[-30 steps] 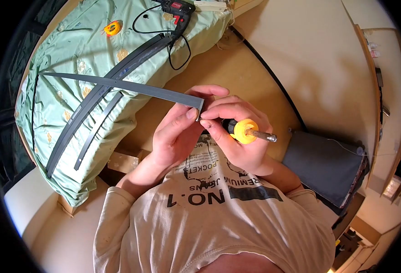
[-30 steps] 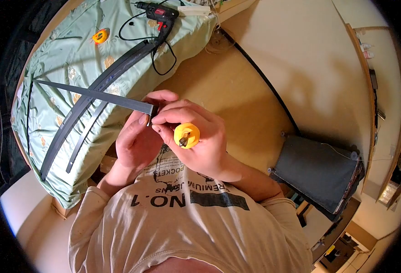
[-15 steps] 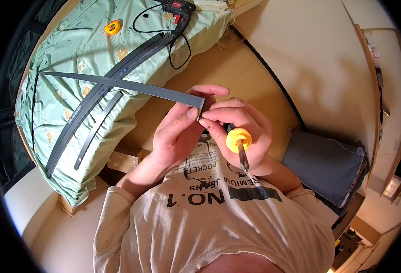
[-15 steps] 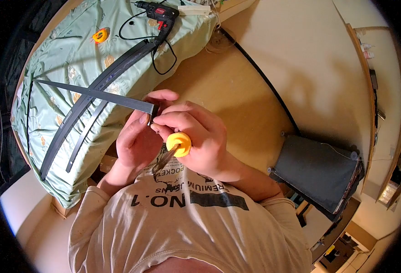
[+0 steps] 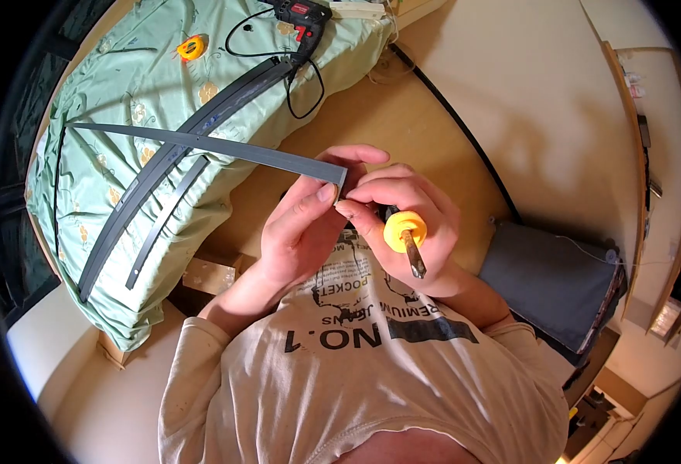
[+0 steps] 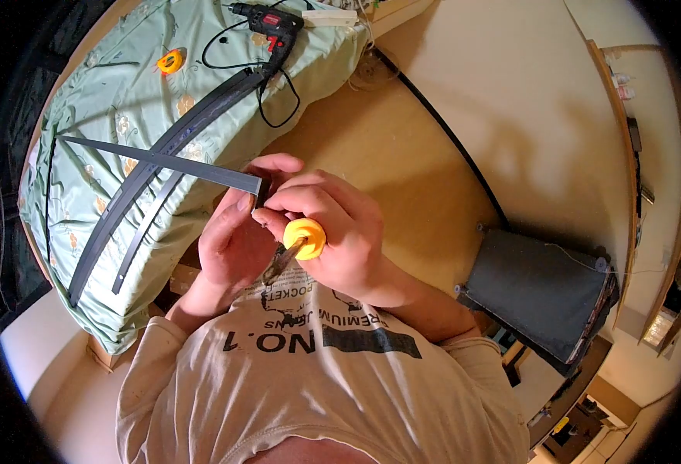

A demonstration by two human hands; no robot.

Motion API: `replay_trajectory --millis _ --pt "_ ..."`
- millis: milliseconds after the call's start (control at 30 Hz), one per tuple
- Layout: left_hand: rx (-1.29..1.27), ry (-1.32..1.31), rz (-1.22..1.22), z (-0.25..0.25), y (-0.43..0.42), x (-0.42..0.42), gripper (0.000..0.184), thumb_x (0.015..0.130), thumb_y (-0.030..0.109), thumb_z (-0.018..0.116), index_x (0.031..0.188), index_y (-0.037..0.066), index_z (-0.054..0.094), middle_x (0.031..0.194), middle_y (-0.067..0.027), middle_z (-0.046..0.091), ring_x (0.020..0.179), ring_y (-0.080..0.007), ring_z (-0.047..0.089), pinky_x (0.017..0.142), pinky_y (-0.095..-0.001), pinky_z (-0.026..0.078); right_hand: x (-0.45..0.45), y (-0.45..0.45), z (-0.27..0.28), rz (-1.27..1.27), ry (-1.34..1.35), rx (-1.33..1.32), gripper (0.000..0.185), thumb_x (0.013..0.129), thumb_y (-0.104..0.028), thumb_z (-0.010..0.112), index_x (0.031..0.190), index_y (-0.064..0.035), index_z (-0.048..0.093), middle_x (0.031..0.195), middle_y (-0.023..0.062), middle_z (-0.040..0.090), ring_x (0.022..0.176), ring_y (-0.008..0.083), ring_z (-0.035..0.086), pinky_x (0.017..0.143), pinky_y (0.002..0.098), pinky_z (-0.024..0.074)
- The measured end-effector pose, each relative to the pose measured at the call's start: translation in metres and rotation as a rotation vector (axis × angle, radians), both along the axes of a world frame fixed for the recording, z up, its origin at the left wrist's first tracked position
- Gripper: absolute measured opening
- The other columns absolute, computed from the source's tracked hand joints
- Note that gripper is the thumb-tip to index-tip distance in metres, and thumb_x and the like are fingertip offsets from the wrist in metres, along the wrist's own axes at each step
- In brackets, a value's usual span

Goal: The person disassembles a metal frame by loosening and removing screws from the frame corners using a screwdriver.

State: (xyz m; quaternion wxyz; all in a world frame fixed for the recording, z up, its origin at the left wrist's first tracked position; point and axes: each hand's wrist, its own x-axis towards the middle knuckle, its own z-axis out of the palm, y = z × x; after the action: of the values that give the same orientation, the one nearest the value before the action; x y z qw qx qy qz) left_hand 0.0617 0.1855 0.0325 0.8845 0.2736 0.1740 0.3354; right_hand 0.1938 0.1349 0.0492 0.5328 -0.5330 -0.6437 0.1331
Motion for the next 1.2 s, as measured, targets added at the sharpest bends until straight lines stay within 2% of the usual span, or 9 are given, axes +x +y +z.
replay_trajectory --millis 67,233,300,433,500,600,733,800,1200 --pt "0.039 -0.154 -0.094 -0.0099 0.0041 -0.0041 0.054 0.096 0.031 0.048 0.134 -0.006 0.041 0.120 -0.0132 0.054 0.114 -0.0199 0.051 0.100 -0.0343 0.037 0.0002 -0.0001 0.0028 -0.001 -0.020 -0.005 0.026 0.071 0.006 0.079 0.092 -0.0007 0.064 0.081 0.0109 0.067 0.067 0.0204 0.064 0.061 0.0290 0.0524" --pt "0.024 -0.145 -0.085 -0.0081 0.0040 -0.0051 0.054 0.096 0.032 0.048 0.134 -0.006 0.041 0.120 -0.0133 0.054 0.111 -0.0190 0.052 0.098 -0.0337 0.039 -0.0002 -0.0018 0.0038 0.011 0.010 -0.050 0.028 0.071 0.007 0.078 0.094 -0.0009 0.064 0.082 0.0115 0.068 0.069 0.0212 0.065 0.061 0.0298 0.0533" --pt "0.019 -0.149 -0.079 -0.0096 0.0038 -0.0053 0.054 0.096 0.032 0.048 0.133 -0.006 0.041 0.119 -0.0133 0.054 0.110 -0.0187 0.052 0.097 -0.0336 0.040 0.0018 0.0003 0.0003 0.024 -0.078 0.062 0.027 0.071 0.008 0.077 0.095 -0.0005 0.065 0.084 0.0122 0.068 0.069 0.0203 0.065 0.061 0.0292 0.0532" --pt "0.016 -0.154 -0.077 -0.0088 0.0033 -0.0041 0.053 0.096 0.031 0.048 0.133 -0.006 0.041 0.122 -0.0130 0.053 0.109 -0.0181 0.052 0.096 -0.0334 0.040 0.0012 -0.0011 0.0001 0.024 -0.094 0.060 0.026 0.073 0.008 0.075 0.095 0.0001 0.064 0.087 0.0126 0.067 0.069 0.0188 0.065 0.060 0.0282 0.0528" --pt "-0.006 -0.143 -0.061 -0.0074 0.0030 -0.0027 0.052 0.096 0.031 0.048 0.133 -0.006 0.041 0.123 -0.0129 0.052 0.110 -0.0181 0.052 0.096 -0.0333 0.040 -0.0003 -0.0019 0.0045 0.024 -0.013 -0.040 0.025 0.074 0.009 0.073 0.095 0.0004 0.064 0.089 0.0130 0.067 0.070 0.0175 0.064 0.061 0.0269 0.0522" --pt "0.007 -0.126 -0.055 -0.0073 0.0036 -0.0030 0.052 0.096 0.031 0.047 0.132 -0.006 0.042 0.124 -0.0127 0.052 0.110 -0.0180 0.052 0.096 -0.0330 0.040 -0.0018 -0.0021 0.0046 0.047 0.064 -0.053 0.025 0.074 0.010 0.072 0.095 0.0001 0.064 0.090 0.0126 0.067 0.070 0.0171 0.063 0.062 0.0263 0.0518" --pt "-0.004 -0.141 -0.071 -0.0080 0.0029 -0.0052 0.052 0.096 0.030 0.047 0.132 -0.006 0.042 0.124 -0.0129 0.051 0.112 -0.0185 0.051 0.097 -0.0332 0.040 0.0006 -0.0051 0.0035 0.054 0.054 -0.056 0.026 0.073 0.010 0.072 0.096 0.0004 0.063 0.090 0.0121 0.067 0.070 0.0164 0.063 0.062 0.0257 0.0516" --pt "-0.005 -0.151 -0.081 -0.0085 0.0031 -0.0049 0.052 0.096 0.030 0.047 0.132 -0.006 0.042 0.124 -0.0129 0.051 0.112 -0.0186 0.051 0.097 -0.0333 0.040 0.0007 -0.0026 0.0047 0.051 0.102 -0.054 0.025 0.073 0.006 0.075 0.093 -0.0024 0.063 0.088 0.0103 0.066 0.072 0.0208 0.066 0.060 0.0294 0.0527" --pt "-0.005 -0.121 -0.054 -0.0067 0.0018 -0.0029 0.052 0.096 0.031 0.048 0.132 -0.005 0.042 0.124 -0.0121 0.051 0.112 -0.0187 0.050 0.097 -0.0337 0.038 0.0050 -0.0003 0.0073 0.065 0.108 -0.077 0.026 0.073 0.009 0.074 0.094 -0.0027 0.066 0.091 0.0102 0.067 0.072 0.0195 0.066 0.061 0.0285 0.0528"
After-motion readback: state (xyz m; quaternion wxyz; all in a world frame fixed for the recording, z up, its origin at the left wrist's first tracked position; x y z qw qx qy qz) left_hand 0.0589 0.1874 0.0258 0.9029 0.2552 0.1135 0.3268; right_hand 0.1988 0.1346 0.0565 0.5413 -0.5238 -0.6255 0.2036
